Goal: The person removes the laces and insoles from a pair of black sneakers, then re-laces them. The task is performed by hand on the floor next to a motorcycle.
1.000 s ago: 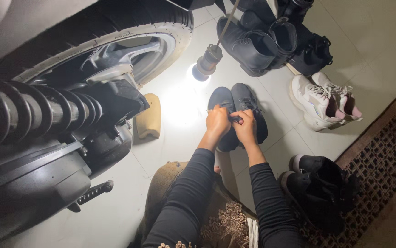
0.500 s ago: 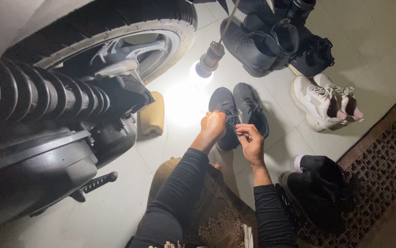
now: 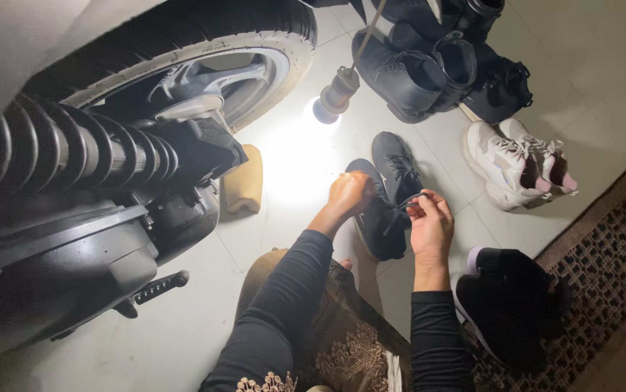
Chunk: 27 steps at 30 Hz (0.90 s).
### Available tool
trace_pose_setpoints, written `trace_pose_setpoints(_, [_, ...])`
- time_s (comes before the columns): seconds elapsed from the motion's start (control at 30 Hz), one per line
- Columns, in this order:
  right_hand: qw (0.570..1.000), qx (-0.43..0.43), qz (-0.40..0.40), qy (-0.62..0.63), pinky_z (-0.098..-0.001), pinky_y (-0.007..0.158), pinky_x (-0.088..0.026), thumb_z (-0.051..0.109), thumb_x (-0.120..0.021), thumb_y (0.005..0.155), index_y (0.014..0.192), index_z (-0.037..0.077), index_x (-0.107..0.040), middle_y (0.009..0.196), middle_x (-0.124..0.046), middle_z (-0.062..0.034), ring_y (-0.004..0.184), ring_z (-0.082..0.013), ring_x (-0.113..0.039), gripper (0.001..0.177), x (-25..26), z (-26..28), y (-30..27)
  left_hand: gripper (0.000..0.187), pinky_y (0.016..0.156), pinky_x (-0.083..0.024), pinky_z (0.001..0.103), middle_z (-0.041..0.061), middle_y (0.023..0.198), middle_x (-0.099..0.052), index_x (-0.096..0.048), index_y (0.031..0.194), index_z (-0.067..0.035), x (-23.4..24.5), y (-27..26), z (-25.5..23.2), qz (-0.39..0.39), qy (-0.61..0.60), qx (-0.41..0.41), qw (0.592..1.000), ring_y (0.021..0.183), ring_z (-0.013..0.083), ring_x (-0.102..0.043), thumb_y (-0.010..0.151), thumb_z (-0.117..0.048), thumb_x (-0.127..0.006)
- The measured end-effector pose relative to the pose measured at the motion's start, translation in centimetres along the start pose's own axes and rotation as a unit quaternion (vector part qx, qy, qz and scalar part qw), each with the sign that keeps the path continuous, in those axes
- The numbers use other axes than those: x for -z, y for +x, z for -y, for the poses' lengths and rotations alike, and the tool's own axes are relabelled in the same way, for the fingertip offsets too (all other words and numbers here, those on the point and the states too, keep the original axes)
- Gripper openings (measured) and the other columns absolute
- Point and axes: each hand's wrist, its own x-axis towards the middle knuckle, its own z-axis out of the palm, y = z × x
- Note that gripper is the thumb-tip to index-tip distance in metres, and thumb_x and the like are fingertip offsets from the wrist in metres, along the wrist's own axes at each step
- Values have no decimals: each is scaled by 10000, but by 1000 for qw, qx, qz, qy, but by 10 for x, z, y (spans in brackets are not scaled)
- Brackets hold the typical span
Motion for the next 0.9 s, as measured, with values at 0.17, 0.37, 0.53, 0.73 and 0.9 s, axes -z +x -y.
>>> trace_pose_setpoints(0.17, [998,-15,59,-10,-311,785,-559,-9,-606,971,1108,13,-659,940,-680,-93,851,-178,-666,148,11,-5,14,284,799,-571,429,108,953,-775,-776,941,-149,-32,0,-15,107,-117,-46,986,921,321,-736,720,-58,-623])
trace_pose_setpoints(0.37, [998,-45,39,-6,-338,829,-594,-36,-598,944,1128,-14,-645,962,-685,-132,879,-203,-686,191,8,-2,26,142,698,-574,388,98,818,-775,-778,884,-93,-38,4,-16,198,-131,47,970,759,251,-735,769,-165,-736])
trace_pose_setpoints(0.53, [986,65,8,-151,-326,851,-603,-75,-602,908,1227,-22,-619,1103,-666,-134,930,-167,-688,323,0,-8,13,194,576,-542,325,66,694,-733,-772,831,-27,-39,13,-1,218,-281,146,923,600,149,-673,841,-220,-754])
trace_pose_setpoints(0.73, [910,213,151,-323,-269,865,-568,-86,-625,933,1241,-32,-677,1133,-604,-84,992,-139,-655,317,-7,-18,-9,222,584,-530,323,94,687,-704,-738,846,2,-55,21,8,182,-314,191,912,603,160,-664,873,-218,-755])
trace_pose_setpoints(0.9, [882,229,128,-392,-245,746,-551,-10,-736,920,1200,-3,-713,1028,-603,-56,860,-117,-618,281,-21,-18,2,210,632,-557,305,87,715,-739,-760,919,-15,-47,18,3,171,-293,175,924,650,149,-714,839,-207,-731])
